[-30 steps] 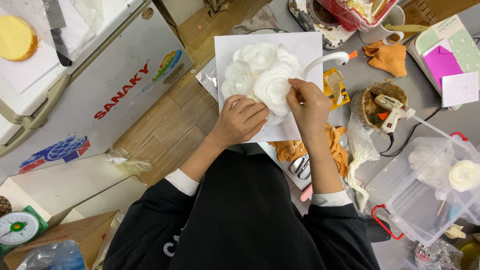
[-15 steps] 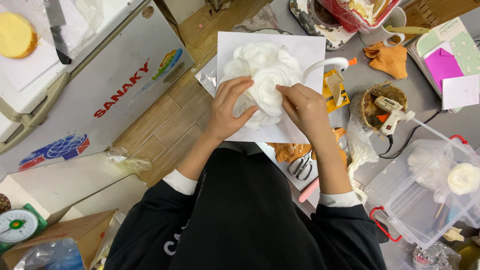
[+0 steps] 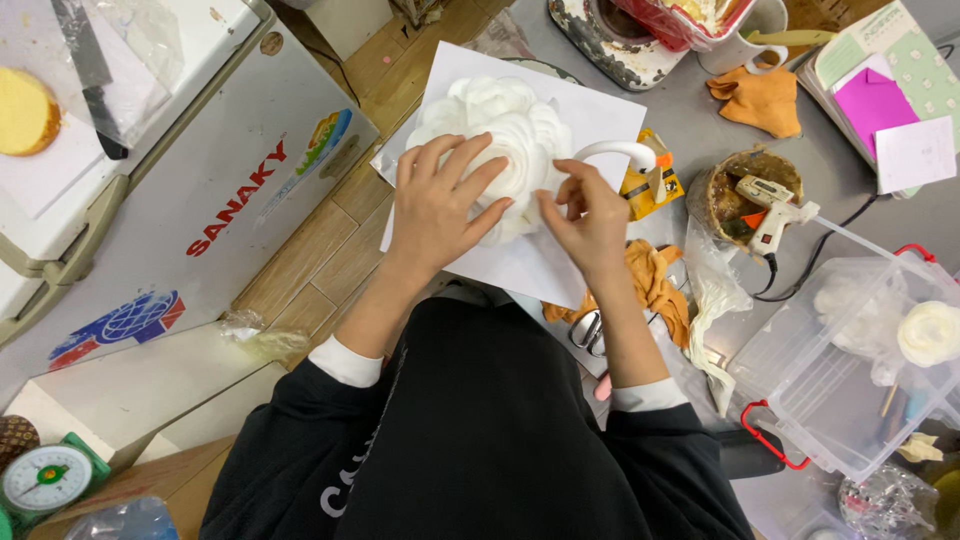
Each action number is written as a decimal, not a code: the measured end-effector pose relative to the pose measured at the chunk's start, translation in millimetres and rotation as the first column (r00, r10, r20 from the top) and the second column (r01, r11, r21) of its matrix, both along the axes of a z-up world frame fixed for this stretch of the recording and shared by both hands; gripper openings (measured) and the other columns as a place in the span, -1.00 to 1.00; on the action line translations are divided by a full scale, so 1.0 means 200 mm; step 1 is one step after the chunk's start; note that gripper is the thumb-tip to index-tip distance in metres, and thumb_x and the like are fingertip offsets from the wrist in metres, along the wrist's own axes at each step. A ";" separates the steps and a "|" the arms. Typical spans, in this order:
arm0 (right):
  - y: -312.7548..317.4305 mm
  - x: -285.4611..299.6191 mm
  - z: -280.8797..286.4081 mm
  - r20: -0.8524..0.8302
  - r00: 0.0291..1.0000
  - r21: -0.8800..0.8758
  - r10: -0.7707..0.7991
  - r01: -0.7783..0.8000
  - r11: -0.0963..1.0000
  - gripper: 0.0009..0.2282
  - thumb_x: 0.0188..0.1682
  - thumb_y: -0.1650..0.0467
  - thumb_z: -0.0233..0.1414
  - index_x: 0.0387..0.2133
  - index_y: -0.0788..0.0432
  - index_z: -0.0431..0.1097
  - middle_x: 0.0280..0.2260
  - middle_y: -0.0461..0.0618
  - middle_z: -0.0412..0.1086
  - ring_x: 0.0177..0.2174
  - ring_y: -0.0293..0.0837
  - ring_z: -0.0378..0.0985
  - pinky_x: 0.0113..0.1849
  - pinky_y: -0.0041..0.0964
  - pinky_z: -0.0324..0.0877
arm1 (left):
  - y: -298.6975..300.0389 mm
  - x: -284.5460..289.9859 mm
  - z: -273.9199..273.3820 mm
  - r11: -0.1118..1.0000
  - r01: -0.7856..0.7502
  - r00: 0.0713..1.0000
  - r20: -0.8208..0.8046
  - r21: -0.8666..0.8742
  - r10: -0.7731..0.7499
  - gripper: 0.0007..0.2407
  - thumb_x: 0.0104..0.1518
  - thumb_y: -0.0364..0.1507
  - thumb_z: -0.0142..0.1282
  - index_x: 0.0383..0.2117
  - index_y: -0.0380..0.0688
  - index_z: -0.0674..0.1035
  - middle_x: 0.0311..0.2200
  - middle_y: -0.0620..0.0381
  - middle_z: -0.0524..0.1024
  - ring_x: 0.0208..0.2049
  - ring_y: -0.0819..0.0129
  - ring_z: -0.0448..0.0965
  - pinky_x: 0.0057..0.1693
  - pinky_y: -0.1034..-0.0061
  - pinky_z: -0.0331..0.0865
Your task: The person decorates a swan-shaped cake by hand, attaching large white fabric petals to create the swan's plumage and body, then places the finished cake on a board.
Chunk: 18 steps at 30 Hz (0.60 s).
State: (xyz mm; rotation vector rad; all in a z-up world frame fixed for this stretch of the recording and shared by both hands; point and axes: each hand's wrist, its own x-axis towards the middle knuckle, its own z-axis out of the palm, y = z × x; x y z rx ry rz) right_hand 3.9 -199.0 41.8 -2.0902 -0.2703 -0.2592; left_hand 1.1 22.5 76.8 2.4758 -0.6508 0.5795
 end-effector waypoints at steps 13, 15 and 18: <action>0.14 0.01 -0.14 0.265 0.952 -0.180 -0.153 0.204 0.962 -0.70 -0.20 0.43 0.36 -0.23 0.17 0.46 -0.62 -0.14 0.29 -0.63 -0.22 0.37 -0.53 -0.32 0.29 | 0.04 0.09 0.01 0.990 0.053 0.995 -0.080 -0.134 -0.064 -0.69 0.12 -0.23 0.38 -0.09 -0.05 0.65 0.14 0.16 0.50 0.18 0.13 0.37 0.25 0.20 0.23; 0.15 0.00 -0.13 0.265 0.951 -0.182 -0.160 0.212 0.960 -0.69 -0.22 0.42 0.37 -0.24 0.16 0.44 -0.63 -0.14 0.28 -0.65 -0.23 0.36 -0.55 -0.32 0.27 | 0.02 0.10 0.02 0.989 0.047 0.996 -0.073 -0.141 -0.057 -0.62 0.00 -0.17 0.43 -0.14 -0.07 0.64 0.12 0.13 0.49 0.15 0.09 0.37 0.20 0.20 0.22; 0.17 0.01 -0.14 0.244 0.952 -0.199 -0.183 0.234 0.952 -0.65 -0.30 0.40 0.38 -0.28 0.14 0.42 -0.64 -0.15 0.27 -0.66 -0.22 0.35 -0.57 -0.31 0.24 | -0.01 0.10 0.03 0.991 0.020 0.998 -0.060 -0.129 -0.028 -0.55 -0.08 -0.10 0.49 -0.20 -0.10 0.60 0.07 0.12 0.48 0.11 0.08 0.37 0.17 0.19 0.22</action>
